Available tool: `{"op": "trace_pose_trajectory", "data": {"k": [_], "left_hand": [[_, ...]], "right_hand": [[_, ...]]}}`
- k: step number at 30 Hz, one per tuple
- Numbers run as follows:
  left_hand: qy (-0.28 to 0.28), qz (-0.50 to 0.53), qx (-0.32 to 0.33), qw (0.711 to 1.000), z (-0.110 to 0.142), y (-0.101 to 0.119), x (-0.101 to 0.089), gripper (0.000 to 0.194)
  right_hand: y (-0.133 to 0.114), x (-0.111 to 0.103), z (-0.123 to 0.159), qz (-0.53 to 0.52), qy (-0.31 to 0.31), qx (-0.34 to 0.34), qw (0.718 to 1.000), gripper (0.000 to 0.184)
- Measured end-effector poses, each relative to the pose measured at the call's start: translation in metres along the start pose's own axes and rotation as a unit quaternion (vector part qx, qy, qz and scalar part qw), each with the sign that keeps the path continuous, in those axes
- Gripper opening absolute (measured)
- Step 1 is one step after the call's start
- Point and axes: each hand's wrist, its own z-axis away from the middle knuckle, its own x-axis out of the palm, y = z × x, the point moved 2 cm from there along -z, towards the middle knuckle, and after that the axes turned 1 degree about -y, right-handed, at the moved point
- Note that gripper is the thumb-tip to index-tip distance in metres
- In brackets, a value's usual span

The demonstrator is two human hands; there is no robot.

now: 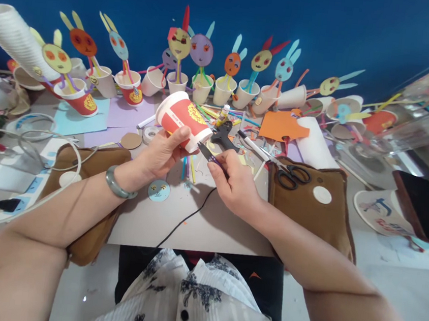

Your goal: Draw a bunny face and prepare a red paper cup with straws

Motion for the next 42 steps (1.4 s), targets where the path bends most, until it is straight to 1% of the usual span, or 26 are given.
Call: {"op": "trace_pose_trajectory", "data": {"k": [3,9,15,22,26,35,42], "left_hand": [[-0.003,-0.006,0.008,1.000,-0.0001,-0.0003,-0.0006,0.055],[-0.005,0.005,0.018,1.000,0.0002,0.0006,-0.0006,0.058],[-0.001,0.001,-0.001,1.000,0.0013,0.0003,-0.0003,0.056],[0.007,-0.011,-0.005,1.000,0.0014,0.0011,-0.0005,0.060],[0.014,-0.011,-0.003,1.000,0.0009,0.0005,-0.0011,0.060],[-0.012,0.003,0.004,1.000,0.0023,-0.0007,0.0010,0.057],[0.002,-0.003,-0.004,1.000,0.0022,0.0005,0.0014,0.055]], "right_hand": [[-0.0009,-0.0003,-0.0004,-0.020,-0.003,0.010,1.000,0.020],[-0.0038,-0.0018,-0.0008,-0.063,-0.008,0.029,0.998,0.022],[-0.0018,-0.0012,-0.0020,-0.124,-0.036,0.054,0.990,0.026],[-0.0053,-0.0038,0.0004,-0.074,-0.017,0.021,0.997,0.023],[-0.0065,-0.0042,0.0016,-0.065,-0.011,0.006,0.998,0.021],[-0.0047,-0.0031,0.0015,-0.043,-0.004,0.015,0.999,0.021],[-0.0040,-0.0041,0.0015,-0.001,0.000,0.005,1.000,0.019]]}}
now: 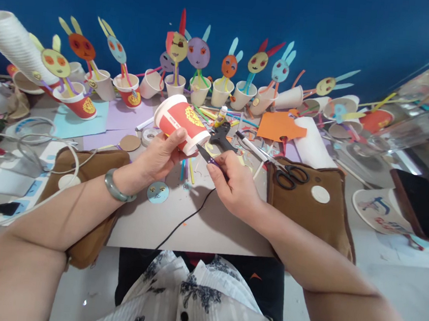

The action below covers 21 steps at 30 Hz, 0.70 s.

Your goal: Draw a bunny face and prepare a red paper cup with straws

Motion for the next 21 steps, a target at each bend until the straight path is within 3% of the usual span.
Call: {"op": "trace_pose_trajectory", "data": {"k": [10,17,21], "left_hand": [[-0.002,-0.009,0.025,1.000,0.0016,-0.0023,0.0016,0.060],[0.001,-0.016,0.024,1.000,0.0020,-0.0029,0.0011,0.060],[0.002,-0.021,0.020,1.000,0.0016,-0.0028,0.0014,0.059]], "right_hand": [[0.0016,-0.0009,0.0007,0.094,-0.001,-0.002,0.996,0.017],[0.0002,0.0007,-0.0037,-0.007,-0.007,0.018,1.000,0.021],[0.0033,0.0032,-0.0024,0.045,0.004,0.001,0.999,0.019]]}}
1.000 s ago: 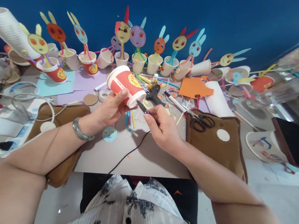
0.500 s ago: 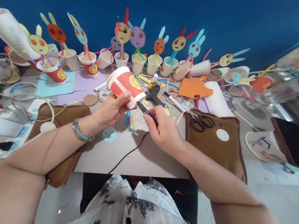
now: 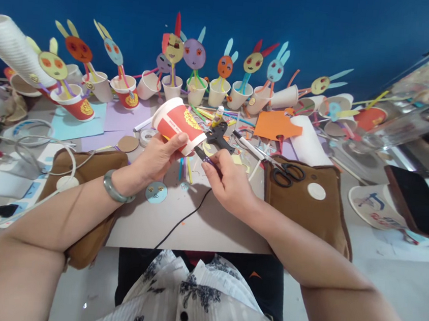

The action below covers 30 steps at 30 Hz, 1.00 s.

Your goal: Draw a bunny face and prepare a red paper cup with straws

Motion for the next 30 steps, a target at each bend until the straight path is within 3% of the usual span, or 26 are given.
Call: {"op": "trace_pose_trajectory", "data": {"k": [4,10,12,19,25,30], "left_hand": [[0.002,-0.002,0.007,1.000,-0.0004,-0.0002,-0.0005,0.056],[-0.001,-0.019,0.001,1.000,0.0011,0.0002,-0.0009,0.058],[-0.001,-0.021,0.001,1.000,0.0010,0.0002,-0.0010,0.058],[0.000,-0.026,-0.001,1.000,-0.0008,-0.0024,-0.0028,0.061],[0.000,-0.031,-0.013,0.999,-0.0017,-0.0044,-0.0040,0.066],[0.005,-0.035,-0.012,0.999,-0.0020,-0.0056,-0.0050,0.066]], "right_hand": [[0.0013,0.0005,0.0021,0.059,0.012,-0.012,0.998,0.017],[-0.0010,-0.0025,-0.0032,-0.141,-0.055,0.052,0.987,0.025],[-0.0007,-0.0020,-0.0038,-0.159,-0.063,0.062,0.983,0.026],[0.0014,0.0012,0.0006,0.052,-0.009,0.011,0.999,0.017],[-0.0011,-0.0026,-0.0023,-0.035,-0.038,0.018,0.999,0.020],[0.0004,-0.0014,-0.0020,-0.021,-0.024,0.029,0.999,0.018]]}}
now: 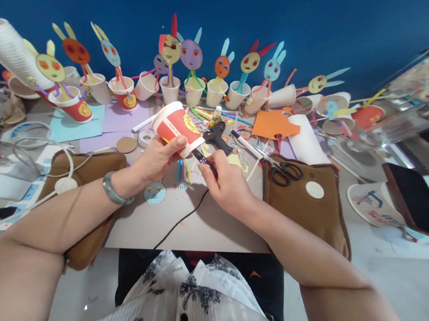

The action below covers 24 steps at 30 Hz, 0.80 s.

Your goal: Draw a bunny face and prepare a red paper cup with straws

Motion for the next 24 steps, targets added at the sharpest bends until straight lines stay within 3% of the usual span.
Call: {"op": "trace_pose_trajectory", "data": {"k": [6,10,16,24], "left_hand": [[-0.022,0.014,-0.006,1.000,0.002,0.001,0.002,0.064],[-0.014,0.024,-0.001,1.000,-0.003,0.002,-0.003,0.059],[0.029,0.064,0.021,0.997,-0.015,0.006,-0.015,0.056],[0.016,0.056,-0.013,0.998,-0.006,0.007,-0.006,0.059]], "right_hand": [[0.003,0.002,-0.002,-0.179,-0.073,0.049,0.980,0.028],[0.000,-0.002,-0.001,-0.128,-0.032,0.022,0.991,0.026],[-0.008,-0.004,0.005,-0.122,-0.021,-0.012,0.992,0.020],[-0.010,-0.004,0.006,-0.123,-0.004,-0.019,0.992,0.021]]}}
